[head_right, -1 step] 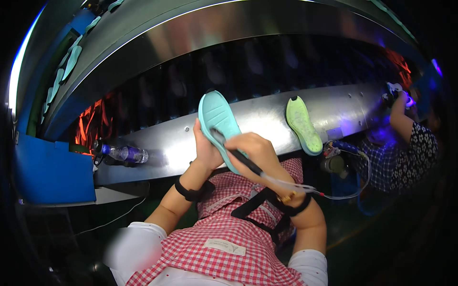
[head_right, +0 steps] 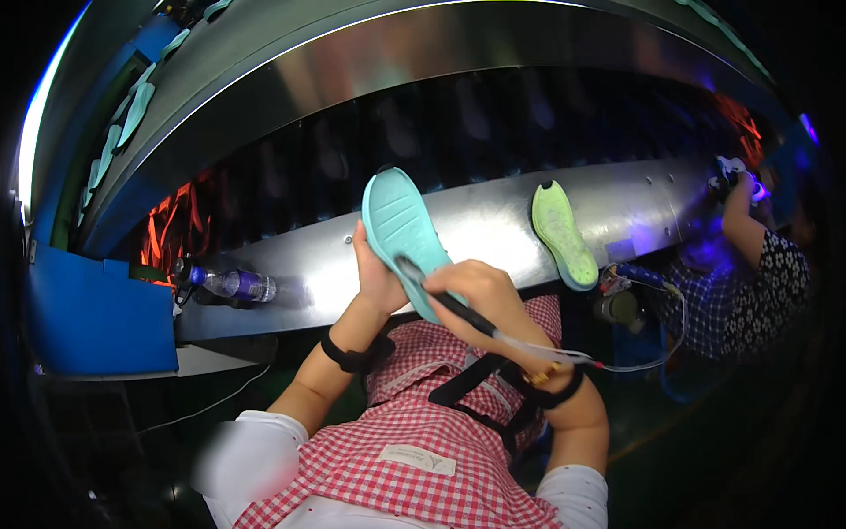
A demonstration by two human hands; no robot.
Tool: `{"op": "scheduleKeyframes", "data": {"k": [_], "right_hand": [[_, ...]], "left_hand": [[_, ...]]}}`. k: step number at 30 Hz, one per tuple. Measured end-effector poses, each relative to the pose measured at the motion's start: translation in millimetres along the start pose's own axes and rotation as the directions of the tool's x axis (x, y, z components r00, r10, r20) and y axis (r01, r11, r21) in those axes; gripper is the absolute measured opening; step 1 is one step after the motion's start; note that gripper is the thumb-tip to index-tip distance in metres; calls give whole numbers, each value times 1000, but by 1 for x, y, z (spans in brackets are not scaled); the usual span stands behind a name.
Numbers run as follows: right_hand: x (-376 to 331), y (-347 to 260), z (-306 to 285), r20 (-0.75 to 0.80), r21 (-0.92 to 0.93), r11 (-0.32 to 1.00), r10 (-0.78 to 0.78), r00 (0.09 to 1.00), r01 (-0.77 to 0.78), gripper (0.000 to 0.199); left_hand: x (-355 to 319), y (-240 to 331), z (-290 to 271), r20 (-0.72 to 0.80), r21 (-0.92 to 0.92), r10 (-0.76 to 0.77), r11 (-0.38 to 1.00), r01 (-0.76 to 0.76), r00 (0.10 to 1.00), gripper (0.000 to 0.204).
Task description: Applying glue to the interior of turquoise shoe soles using a brush.
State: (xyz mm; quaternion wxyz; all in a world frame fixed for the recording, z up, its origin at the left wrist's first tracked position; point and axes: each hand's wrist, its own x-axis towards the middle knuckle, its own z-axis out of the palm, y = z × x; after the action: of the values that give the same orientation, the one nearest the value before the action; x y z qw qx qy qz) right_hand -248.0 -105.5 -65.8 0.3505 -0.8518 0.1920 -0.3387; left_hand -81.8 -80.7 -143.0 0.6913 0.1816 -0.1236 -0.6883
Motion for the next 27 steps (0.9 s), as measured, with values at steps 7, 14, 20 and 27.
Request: {"op": "scheduleKeyframes", "data": {"k": [7, 14, 20, 27], "right_hand": [[16, -14, -48, 9, 446, 827, 377, 926, -341, 17], [6, -13, -29, 259, 468, 841, 164, 952, -272, 18], [6, 3, -6, 23, 499, 861, 96, 995, -95, 18], [15, 20, -28, -42, 582, 778, 320, 947, -237, 16]], "left_hand": [[-14, -9, 40, 116, -59, -147, 986, 155, 982, 77], [-10, -16, 12, 97, -60, 21, 998, -15, 995, 64], [-21, -11, 29, -112, 0, 123, 992, -124, 986, 62], [7, -12, 37, 107, 23, -55, 998, 53, 993, 66]]}}
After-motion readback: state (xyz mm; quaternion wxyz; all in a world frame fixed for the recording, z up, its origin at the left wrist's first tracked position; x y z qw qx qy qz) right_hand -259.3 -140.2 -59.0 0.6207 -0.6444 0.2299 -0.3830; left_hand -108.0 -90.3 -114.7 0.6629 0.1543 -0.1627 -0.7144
